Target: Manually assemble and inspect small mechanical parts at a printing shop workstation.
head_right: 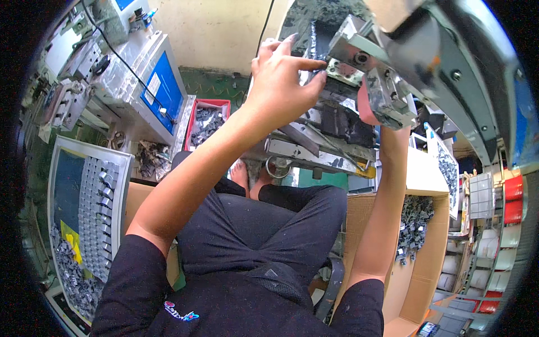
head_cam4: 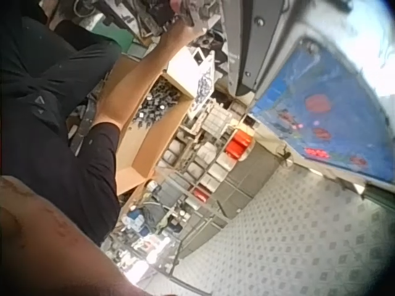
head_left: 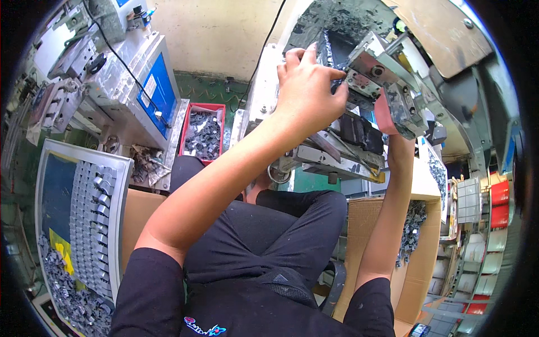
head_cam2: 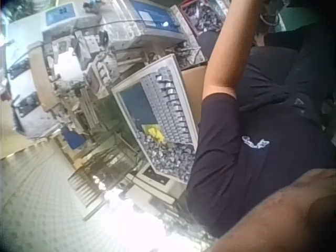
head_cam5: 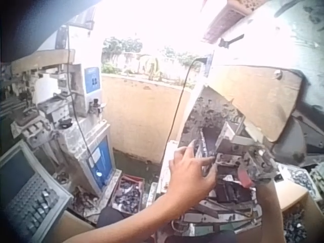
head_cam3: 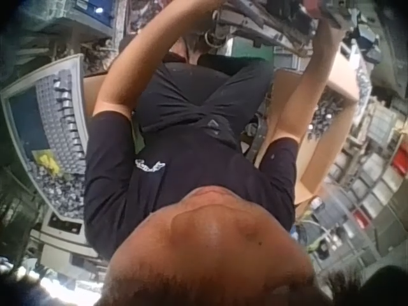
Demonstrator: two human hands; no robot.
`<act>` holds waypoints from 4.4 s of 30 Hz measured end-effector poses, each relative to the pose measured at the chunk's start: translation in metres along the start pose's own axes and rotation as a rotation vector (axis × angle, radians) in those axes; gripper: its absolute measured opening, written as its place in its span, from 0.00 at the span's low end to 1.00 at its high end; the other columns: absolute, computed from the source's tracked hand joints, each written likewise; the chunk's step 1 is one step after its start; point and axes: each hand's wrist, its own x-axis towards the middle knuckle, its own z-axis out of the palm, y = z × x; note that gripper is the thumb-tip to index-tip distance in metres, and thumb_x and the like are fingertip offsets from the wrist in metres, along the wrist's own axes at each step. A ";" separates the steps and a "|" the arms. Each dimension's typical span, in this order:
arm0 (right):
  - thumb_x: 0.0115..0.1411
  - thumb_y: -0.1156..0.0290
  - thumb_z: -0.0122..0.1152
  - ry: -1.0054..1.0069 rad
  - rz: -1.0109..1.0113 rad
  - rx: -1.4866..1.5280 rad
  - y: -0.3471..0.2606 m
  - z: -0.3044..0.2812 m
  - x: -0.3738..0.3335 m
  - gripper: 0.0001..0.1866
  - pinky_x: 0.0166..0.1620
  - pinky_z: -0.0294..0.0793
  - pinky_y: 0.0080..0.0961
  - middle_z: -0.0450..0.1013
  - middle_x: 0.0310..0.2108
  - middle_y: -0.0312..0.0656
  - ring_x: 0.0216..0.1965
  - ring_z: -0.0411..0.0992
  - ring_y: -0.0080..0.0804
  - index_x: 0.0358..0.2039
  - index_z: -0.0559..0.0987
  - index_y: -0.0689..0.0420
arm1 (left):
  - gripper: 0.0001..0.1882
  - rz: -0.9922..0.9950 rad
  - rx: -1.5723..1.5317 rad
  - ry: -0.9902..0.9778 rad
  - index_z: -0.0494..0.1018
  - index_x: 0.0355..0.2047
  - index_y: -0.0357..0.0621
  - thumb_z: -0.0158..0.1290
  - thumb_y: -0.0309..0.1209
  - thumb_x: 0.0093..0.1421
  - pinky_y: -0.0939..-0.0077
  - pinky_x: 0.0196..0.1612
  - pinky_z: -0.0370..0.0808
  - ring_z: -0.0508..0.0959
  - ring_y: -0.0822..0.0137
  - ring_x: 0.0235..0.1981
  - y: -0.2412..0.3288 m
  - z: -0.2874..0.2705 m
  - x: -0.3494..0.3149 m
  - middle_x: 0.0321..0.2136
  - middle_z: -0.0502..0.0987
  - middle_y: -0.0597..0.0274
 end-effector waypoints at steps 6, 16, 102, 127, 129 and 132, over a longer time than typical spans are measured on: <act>0.65 0.67 0.61 0.070 0.136 0.001 0.018 -0.018 -0.001 0.30 0.63 0.64 0.27 0.68 0.62 0.41 0.61 0.67 0.29 0.64 0.66 0.65 | 0.14 0.050 -0.041 0.088 0.86 0.41 0.56 0.60 0.40 0.54 0.49 0.65 0.55 0.60 0.41 0.63 -0.004 0.007 -0.002 0.61 0.66 0.35; 0.53 0.69 0.75 0.140 0.070 0.010 0.020 -0.010 -0.006 0.38 0.59 0.69 0.31 0.71 0.57 0.41 0.55 0.71 0.32 0.62 0.68 0.61 | 0.10 0.119 -0.142 0.181 0.87 0.33 0.52 0.64 0.36 0.50 0.53 0.62 0.58 0.63 0.43 0.60 -0.017 0.015 0.010 0.57 0.70 0.38; 0.63 0.76 0.59 -0.052 -0.218 -0.395 0.018 -0.001 0.005 0.21 0.56 0.70 0.26 0.74 0.54 0.41 0.52 0.72 0.29 0.57 0.73 0.62 | 0.12 0.076 -0.165 0.090 0.87 0.35 0.53 0.63 0.41 0.53 0.50 0.64 0.55 0.66 0.47 0.60 -0.022 0.014 0.020 0.55 0.75 0.45; 0.52 0.76 0.74 0.308 -0.725 -0.230 -0.239 0.009 -0.024 0.51 0.63 0.63 0.32 0.59 0.63 0.52 0.62 0.63 0.39 0.70 0.51 0.64 | 0.14 -0.057 -0.022 -0.119 0.86 0.40 0.58 0.63 0.43 0.55 0.48 0.66 0.52 0.59 0.38 0.66 0.006 -0.006 0.023 0.62 0.66 0.34; 0.56 0.72 0.71 0.347 -0.770 -0.257 -0.235 0.013 -0.020 0.45 0.61 0.66 0.30 0.67 0.58 0.49 0.56 0.68 0.34 0.69 0.54 0.64 | 0.14 -0.053 -0.021 -0.136 0.86 0.40 0.58 0.62 0.44 0.55 0.48 0.67 0.51 0.58 0.37 0.66 0.004 -0.005 0.024 0.62 0.66 0.34; 0.58 0.74 0.68 0.319 -0.719 -0.257 -0.239 0.012 -0.023 0.42 0.58 0.70 0.30 0.70 0.54 0.48 0.54 0.70 0.33 0.68 0.55 0.64 | 0.14 -0.035 -0.048 -0.127 0.86 0.41 0.59 0.62 0.44 0.55 0.47 0.67 0.52 0.58 0.36 0.66 0.002 -0.004 0.028 0.62 0.65 0.33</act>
